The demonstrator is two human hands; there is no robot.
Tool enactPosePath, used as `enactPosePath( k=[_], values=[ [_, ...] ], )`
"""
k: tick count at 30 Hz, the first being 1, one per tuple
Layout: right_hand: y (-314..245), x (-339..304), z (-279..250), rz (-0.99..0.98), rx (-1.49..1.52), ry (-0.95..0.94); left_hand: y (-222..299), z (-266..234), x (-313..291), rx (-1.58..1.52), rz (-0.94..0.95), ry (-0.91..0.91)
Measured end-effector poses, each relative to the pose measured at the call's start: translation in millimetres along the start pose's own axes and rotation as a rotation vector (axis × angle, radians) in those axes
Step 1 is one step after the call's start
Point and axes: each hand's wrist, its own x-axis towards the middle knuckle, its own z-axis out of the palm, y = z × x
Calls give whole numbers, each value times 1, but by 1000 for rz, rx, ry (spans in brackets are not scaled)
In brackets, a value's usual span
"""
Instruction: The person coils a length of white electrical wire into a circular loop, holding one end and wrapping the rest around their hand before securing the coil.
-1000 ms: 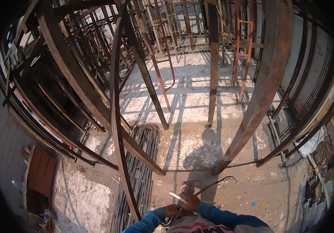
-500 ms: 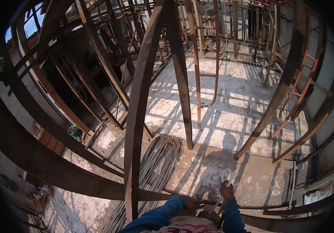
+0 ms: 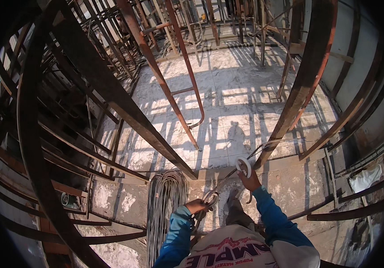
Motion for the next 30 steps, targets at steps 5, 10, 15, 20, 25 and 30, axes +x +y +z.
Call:
enactPosePath(
  k=[5, 10, 15, 20, 25, 30],
  values=[
    [7, 154, 15, 224, -198, -98, 97, -62, 46, -241, 343, 154],
    [22, 271, 24, 142, -217, -44, 187, -130, 124, -487, 469, 33],
    [46, 392, 36, 565, 311, -108, 284, -200, 247, -602, 720, 488],
    [80, 500, 7, 627, 147, -5, 386, -264, 375, -719, 620, 637],
    [124, 617, -28, 505, 122, 26, 470, -344, 503, -894, 582, 342],
    [133, 725, -48, 716, 515, -8, 578, -416, 513, -866, 481, -92]
  ],
)
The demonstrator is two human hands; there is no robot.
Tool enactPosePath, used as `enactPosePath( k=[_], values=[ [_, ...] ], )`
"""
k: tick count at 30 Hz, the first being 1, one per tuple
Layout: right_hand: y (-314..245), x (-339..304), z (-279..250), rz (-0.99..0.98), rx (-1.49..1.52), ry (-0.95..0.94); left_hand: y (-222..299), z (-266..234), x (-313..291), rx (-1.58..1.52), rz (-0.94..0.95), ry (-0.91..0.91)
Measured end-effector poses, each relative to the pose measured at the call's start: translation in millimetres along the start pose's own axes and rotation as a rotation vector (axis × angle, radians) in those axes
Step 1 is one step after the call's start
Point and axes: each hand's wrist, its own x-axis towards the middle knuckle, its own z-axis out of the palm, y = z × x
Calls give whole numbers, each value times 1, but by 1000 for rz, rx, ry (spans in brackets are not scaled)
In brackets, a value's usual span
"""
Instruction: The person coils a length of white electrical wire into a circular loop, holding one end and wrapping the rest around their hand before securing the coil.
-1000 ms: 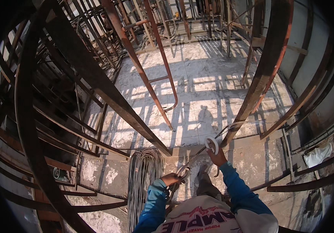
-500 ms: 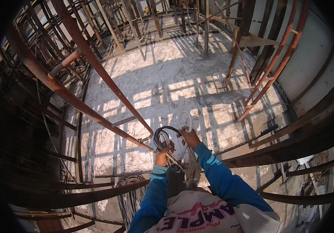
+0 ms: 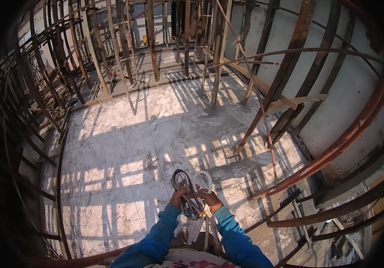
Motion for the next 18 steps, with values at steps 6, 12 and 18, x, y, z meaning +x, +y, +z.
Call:
enactPosePath(
  k=[6, 12, 18],
  values=[
    [-72, 130, 13, -265, -78, -63, 91, 0, 109, 180, 208, 3],
    [-197, 241, 31, -439, -337, 46, 187, -6, 241, 202, 434, 39],
    [-337, 369, 22, -426, -210, 142, 297, -66, 361, -59, 715, 323]
  ],
)
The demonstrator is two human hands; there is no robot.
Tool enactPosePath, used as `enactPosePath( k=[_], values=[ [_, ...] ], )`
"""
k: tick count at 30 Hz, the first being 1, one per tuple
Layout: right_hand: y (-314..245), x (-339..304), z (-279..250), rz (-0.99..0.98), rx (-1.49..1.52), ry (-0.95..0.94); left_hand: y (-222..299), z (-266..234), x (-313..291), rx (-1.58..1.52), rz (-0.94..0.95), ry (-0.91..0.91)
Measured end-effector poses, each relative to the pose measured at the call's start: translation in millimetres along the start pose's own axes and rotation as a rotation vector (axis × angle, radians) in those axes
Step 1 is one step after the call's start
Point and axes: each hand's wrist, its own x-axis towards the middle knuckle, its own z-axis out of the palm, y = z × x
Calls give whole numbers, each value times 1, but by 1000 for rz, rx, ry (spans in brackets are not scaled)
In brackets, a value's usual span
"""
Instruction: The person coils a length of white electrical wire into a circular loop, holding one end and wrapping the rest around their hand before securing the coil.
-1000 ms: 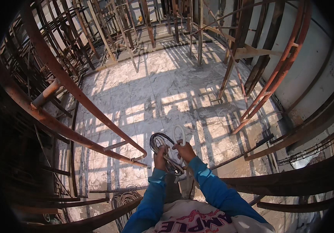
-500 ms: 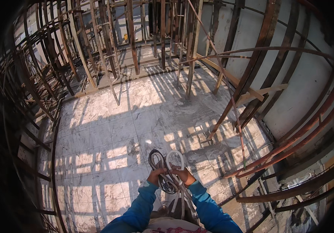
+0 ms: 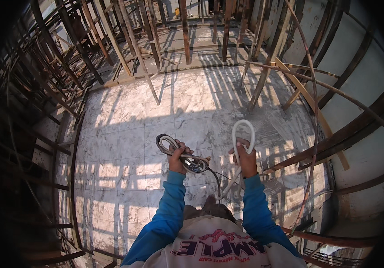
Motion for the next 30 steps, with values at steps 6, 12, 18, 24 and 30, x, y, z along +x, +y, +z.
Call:
enactPosePath(
  k=[6, 12, 18, 24, 30],
  values=[
    [54, 169, -8, 349, -260, -461, -9, 21, 144, -83, 57, 87],
    [103, 308, 9, 662, -117, -838, -24, 43, 334, -196, 178, 238],
    [84, 468, 27, 645, -192, -636, -7, 97, 540, 268, 469, 264],
    [50, 603, 56, 499, -404, -402, -46, 168, 694, 1086, 429, -265],
    [50, 763, 55, 631, -257, -384, -107, 175, 827, 1588, 442, -1026]
  ],
)
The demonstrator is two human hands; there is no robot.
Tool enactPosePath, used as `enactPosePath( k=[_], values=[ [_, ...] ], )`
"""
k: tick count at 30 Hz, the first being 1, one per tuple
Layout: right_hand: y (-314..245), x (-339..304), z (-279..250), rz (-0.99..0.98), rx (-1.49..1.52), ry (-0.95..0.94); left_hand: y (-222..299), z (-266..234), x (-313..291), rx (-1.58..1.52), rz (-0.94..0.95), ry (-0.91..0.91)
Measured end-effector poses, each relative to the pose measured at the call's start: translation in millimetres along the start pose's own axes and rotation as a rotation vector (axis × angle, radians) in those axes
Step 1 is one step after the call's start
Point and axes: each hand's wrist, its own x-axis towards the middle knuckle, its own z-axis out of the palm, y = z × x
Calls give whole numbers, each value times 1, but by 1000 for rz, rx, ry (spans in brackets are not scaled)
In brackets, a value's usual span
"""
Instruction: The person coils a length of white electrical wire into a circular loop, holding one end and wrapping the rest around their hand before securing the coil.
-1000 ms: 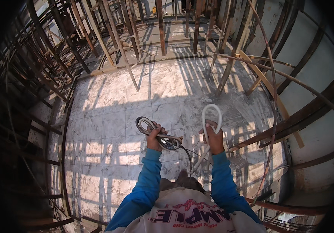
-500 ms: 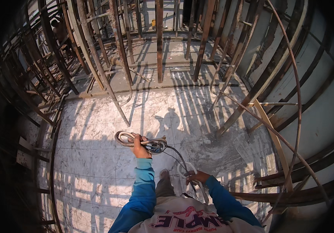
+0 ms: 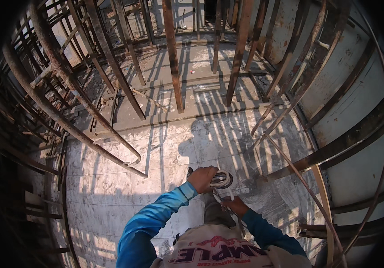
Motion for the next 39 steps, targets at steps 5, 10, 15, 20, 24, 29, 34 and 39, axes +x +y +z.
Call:
enactPosePath(
  k=[5, 10, 15, 20, 24, 29, 34, 39],
  values=[
    [-76, 144, -61, -179, -99, -65, -84, 40, 51, 112, -315, -180],
    [-186, 229, -102, 81, -225, -183, -165, 26, 124, 170, -459, -32],
    [-291, 320, -159, 15, -26, -196, -273, 14, 248, 250, -414, 146],
    [-385, 413, -229, 47, 70, -76, -377, -25, 381, 137, -475, 72],
    [-452, 489, -294, 13, 266, 110, -512, -26, 433, -250, -735, 160],
    [-549, 555, -336, -354, 391, 95, -621, -28, 522, -792, -840, 239],
    [-671, 629, -329, -748, -241, 487, -688, -38, 605, -884, -953, 119],
    [-813, 745, -317, -844, -692, 637, -736, -58, 671, -489, -1048, 4]
  ],
)
